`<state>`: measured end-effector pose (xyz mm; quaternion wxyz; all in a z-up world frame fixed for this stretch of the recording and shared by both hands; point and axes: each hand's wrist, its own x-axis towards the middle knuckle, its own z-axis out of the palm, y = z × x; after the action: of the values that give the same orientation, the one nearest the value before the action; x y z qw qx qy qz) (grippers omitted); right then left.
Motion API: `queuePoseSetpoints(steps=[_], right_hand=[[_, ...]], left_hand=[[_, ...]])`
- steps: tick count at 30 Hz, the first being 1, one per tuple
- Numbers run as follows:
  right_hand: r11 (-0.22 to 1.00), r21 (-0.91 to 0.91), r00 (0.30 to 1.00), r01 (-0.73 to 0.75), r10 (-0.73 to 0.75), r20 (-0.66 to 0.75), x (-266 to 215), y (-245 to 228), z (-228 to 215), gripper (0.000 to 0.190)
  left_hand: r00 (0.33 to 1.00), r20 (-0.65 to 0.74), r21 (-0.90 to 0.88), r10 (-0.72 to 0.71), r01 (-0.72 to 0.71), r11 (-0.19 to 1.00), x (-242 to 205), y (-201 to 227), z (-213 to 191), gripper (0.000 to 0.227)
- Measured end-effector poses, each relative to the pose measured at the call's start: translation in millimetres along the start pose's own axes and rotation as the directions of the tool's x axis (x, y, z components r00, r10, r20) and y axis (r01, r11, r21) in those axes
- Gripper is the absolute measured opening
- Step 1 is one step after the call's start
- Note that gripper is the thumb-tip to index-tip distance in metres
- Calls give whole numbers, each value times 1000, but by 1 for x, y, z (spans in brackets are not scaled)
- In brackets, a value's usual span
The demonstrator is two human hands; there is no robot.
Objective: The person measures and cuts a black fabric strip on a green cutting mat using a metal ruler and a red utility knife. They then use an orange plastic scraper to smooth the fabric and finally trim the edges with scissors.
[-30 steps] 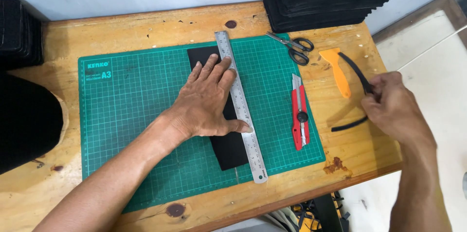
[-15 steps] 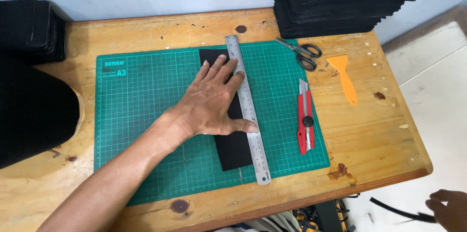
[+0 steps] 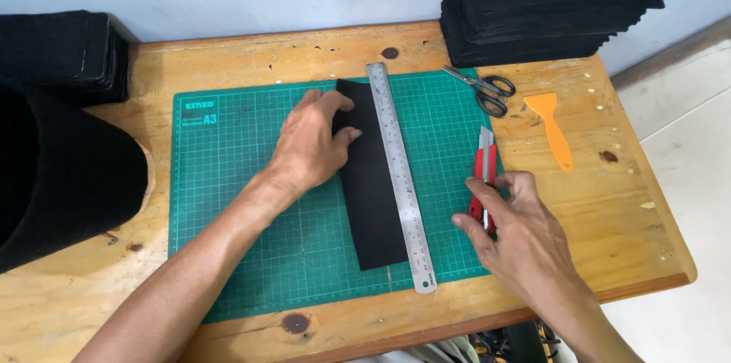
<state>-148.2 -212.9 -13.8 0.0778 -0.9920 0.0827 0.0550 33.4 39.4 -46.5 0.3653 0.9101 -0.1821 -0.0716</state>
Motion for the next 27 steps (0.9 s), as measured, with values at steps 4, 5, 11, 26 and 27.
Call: queuePoseSetpoints(steps=[4,5,11,26,27], right_hand=[[995,-93,997,38,-44,-63,14,4,6,46],[981,-120,977,155,-170,-126,15,-2,4,49],[810,-84,793,580,-585,-171,24,-57,1,51],[989,112,975,94,-114,188,79,-62,-72,29],[982,187,980,15,-51,190,81,-68,-86,28]], left_hand=[[994,-63,-96,87,-93,991,3,-6,-5,41],[996,-25,-111,87,-89,990,2,-6,-8,45],[994,11,-138,111,-109,984,-1,-13,-9,53],[989,-40,-236,-143,129,963,0,-30,-46,43],[987,-45,-313,-153,131,941,-1,-32,-45,40]])
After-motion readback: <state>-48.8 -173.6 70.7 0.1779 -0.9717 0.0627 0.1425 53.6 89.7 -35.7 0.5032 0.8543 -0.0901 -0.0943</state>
